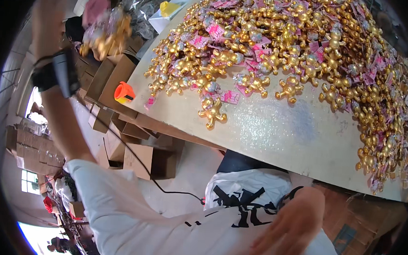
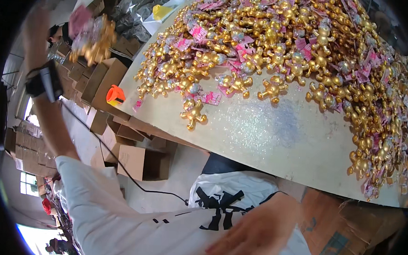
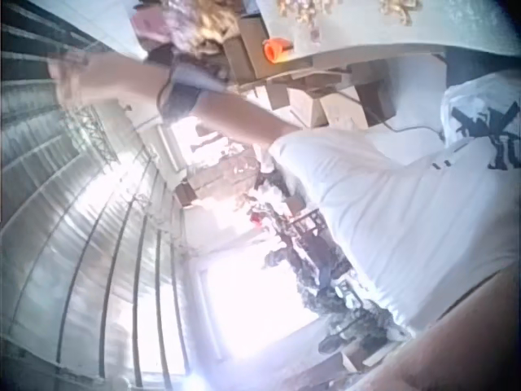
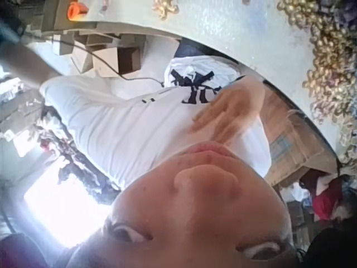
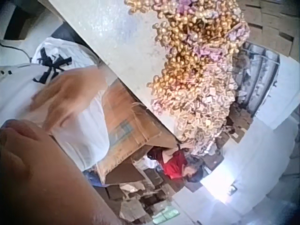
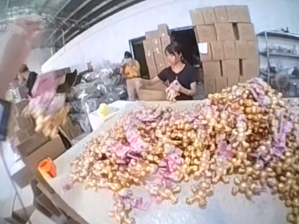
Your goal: Attaching small pink labels to gold-colored bear-shaped items for packaging.
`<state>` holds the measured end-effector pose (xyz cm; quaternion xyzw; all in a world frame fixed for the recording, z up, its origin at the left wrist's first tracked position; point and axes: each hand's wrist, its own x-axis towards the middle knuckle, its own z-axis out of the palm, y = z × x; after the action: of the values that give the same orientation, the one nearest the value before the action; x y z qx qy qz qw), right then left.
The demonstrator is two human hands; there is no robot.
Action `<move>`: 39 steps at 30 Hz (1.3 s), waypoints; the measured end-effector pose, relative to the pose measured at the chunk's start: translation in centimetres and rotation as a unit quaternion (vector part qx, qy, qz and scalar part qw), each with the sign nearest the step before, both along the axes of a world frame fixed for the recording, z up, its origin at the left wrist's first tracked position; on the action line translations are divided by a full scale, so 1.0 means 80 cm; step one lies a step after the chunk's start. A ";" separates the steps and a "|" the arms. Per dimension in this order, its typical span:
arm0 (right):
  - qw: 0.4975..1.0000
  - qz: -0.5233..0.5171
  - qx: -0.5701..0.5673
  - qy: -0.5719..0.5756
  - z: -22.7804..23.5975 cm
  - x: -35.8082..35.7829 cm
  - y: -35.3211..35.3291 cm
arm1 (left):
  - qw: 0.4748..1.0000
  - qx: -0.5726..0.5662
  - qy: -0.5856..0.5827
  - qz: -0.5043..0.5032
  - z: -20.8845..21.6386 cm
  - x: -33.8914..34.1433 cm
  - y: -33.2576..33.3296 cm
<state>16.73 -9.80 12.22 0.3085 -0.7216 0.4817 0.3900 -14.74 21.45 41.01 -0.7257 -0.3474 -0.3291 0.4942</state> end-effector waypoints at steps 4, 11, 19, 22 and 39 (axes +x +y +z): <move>0.999 0.022 -0.030 0.022 0.000 -0.005 -0.012 | 0.878 -0.253 -0.276 -0.297 -0.107 0.092 0.056; 1.000 0.004 -0.022 -0.012 -0.049 0.026 -0.002 | 0.704 -0.577 -0.249 -0.331 -0.354 0.186 0.094; 0.756 -0.570 -0.320 -0.025 -0.057 0.051 -0.001 | 0.715 -0.572 0.025 -0.400 -0.376 0.223 -0.159; 0.580 -0.778 -0.234 0.056 -0.045 0.047 0.021 | 0.555 -0.689 0.036 -0.464 -0.404 0.230 -0.271; 0.479 -0.324 -0.759 0.297 -0.123 0.084 0.045 | 0.351 -0.757 -0.285 -0.473 -0.527 0.313 -0.366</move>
<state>23.47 -6.21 2.35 -0.2388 0.0360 0.5608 0.7920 10.27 -7.83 -1.11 -0.6992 -0.1685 -0.2927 -0.6301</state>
